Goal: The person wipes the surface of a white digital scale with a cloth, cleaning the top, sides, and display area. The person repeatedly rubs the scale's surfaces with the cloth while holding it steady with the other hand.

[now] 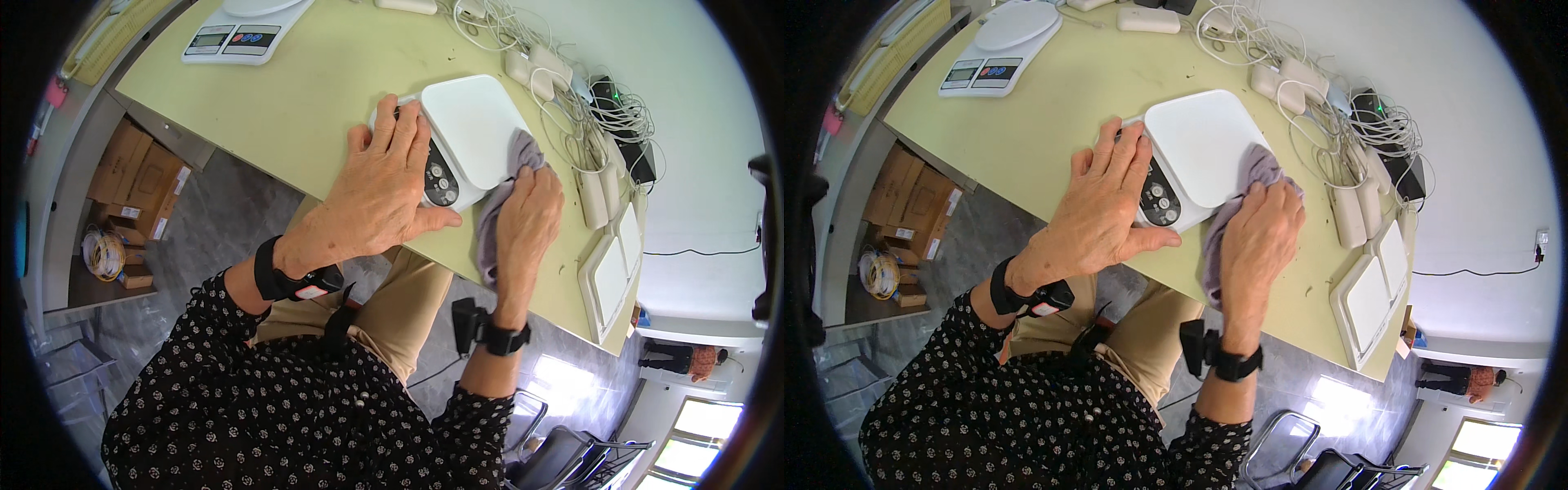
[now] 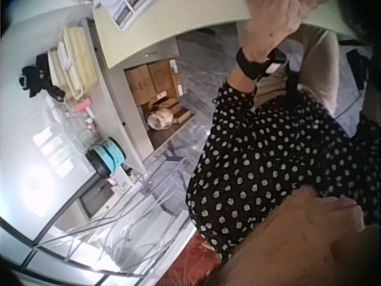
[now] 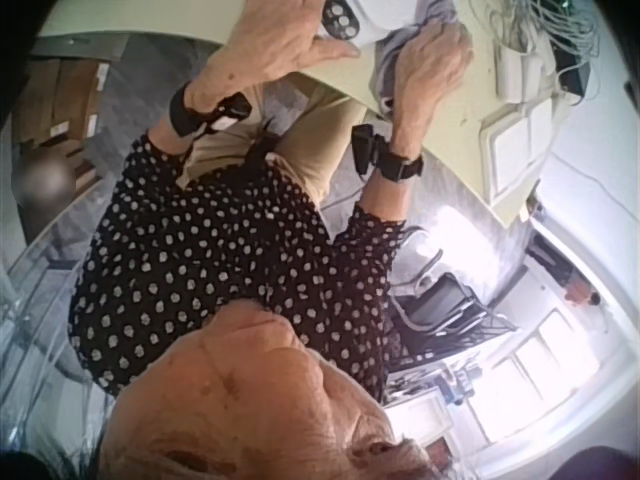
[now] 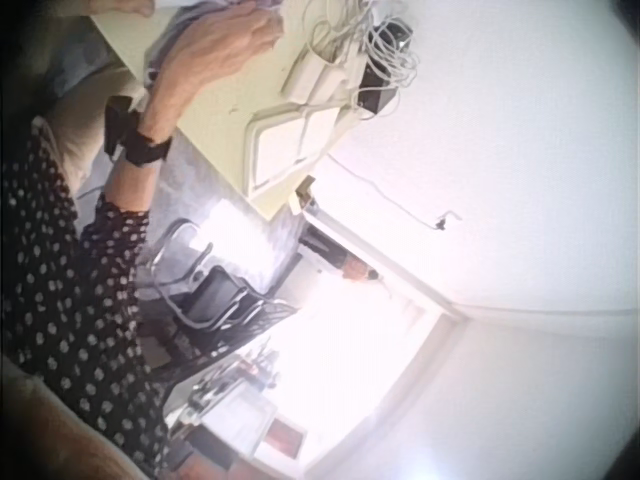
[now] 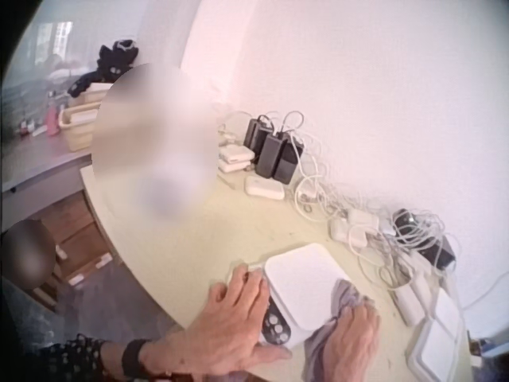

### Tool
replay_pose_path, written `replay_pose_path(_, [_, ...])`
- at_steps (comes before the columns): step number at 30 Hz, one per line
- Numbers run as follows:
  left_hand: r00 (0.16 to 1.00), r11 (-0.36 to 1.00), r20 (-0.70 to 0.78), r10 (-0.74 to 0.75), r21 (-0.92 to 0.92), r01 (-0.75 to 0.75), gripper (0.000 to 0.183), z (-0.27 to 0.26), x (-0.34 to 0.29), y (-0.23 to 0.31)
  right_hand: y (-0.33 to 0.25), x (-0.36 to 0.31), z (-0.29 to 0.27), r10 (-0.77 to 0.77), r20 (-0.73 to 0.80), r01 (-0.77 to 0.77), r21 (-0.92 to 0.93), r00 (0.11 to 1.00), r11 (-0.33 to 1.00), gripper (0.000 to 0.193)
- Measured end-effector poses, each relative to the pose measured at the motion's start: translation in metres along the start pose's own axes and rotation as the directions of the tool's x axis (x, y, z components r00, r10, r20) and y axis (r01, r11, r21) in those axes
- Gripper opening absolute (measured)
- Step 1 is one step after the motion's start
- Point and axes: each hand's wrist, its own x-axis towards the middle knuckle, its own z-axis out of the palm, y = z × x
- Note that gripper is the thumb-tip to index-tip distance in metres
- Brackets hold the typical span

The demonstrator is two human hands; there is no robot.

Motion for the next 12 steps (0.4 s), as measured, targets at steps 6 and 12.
replay_pose_path(6, [0.998, 1.0, 0.055, 0.006, -0.004, -0.006, 0.115, 0.001, 0.0, -0.001, -0.036, -0.055, -0.014, -0.136, -0.084, 0.148, 0.153, 0.987, 0.977, 0.027])
replay_pose_path(12, [0.991, 0.955, 0.132, -0.029, -0.289, 0.066, 0.106, -0.01, -0.002, -0.011, -0.041, -0.065, -0.037, 0.155, 0.158, -0.221, 0.715, 0.975, 0.664, 0.021])
